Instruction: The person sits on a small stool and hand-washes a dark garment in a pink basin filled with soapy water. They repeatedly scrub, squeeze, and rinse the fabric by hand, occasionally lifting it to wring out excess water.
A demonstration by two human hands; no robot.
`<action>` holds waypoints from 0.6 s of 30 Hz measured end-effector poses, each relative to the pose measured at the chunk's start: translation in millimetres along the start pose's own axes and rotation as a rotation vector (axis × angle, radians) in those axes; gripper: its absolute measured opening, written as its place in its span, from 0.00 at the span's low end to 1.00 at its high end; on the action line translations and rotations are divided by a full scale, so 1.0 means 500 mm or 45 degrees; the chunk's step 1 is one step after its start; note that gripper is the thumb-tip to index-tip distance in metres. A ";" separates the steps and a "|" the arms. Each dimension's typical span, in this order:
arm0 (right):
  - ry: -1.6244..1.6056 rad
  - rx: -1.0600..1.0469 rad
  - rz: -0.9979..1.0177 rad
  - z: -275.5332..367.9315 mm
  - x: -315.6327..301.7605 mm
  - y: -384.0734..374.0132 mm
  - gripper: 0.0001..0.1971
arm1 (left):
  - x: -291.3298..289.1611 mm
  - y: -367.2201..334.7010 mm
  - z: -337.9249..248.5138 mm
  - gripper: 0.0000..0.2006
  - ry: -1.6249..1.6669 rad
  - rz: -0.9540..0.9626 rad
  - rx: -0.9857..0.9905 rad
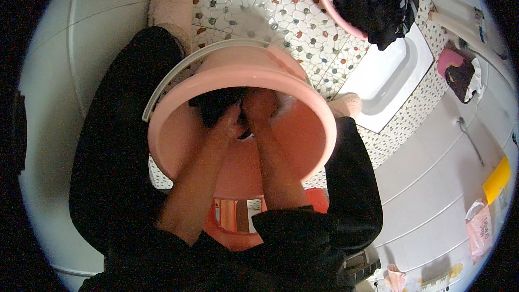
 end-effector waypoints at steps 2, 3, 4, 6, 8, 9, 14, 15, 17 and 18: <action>-0.026 -0.003 -0.041 -0.034 -0.004 0.007 0.09 | 0.006 0.004 0.015 0.22 -0.138 0.030 -0.066; -0.022 -0.029 -0.011 -0.013 -0.006 0.015 0.10 | 0.003 -0.005 0.009 0.22 -0.197 0.056 -0.065; -0.018 -0.051 0.014 0.007 -0.009 0.029 0.11 | -0.001 -0.010 0.004 0.23 -0.051 0.105 -0.048; -0.009 -0.103 0.064 0.060 -0.029 0.073 0.13 | -0.030 -0.024 0.004 0.24 0.241 0.210 -0.010; -0.055 -0.145 0.150 0.092 -0.026 0.140 0.14 | -0.054 -0.010 -0.006 0.25 0.129 0.086 0.036; -0.108 -0.162 0.161 0.107 -0.027 0.166 0.14 | -0.037 0.004 -0.014 0.26 0.075 0.040 0.021; 0.151 0.172 0.150 0.011 0.013 0.052 0.16 | 0.084 0.069 -0.026 0.28 -0.127 -0.006 -0.062; 0.054 0.195 0.117 -0.016 0.011 0.019 0.19 | 0.107 0.072 -0.027 0.29 -0.180 0.025 -0.077; -0.020 0.064 0.104 0.013 0.012 0.058 0.17 | 0.060 0.051 -0.028 0.28 -0.179 0.019 -0.103; -0.053 0.004 0.109 0.034 0.008 0.101 0.16 | 0.043 0.056 -0.031 0.27 -0.154 -0.037 -0.084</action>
Point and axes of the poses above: each hand's wrist, its own y-axis away from the middle knuckle, its own x-axis out of the palm, z = x × y, the point moved 3 cm from there along -y, towards the middle knuckle, and after that the axes turned 9 degrees about z, right-handed, at the moved point
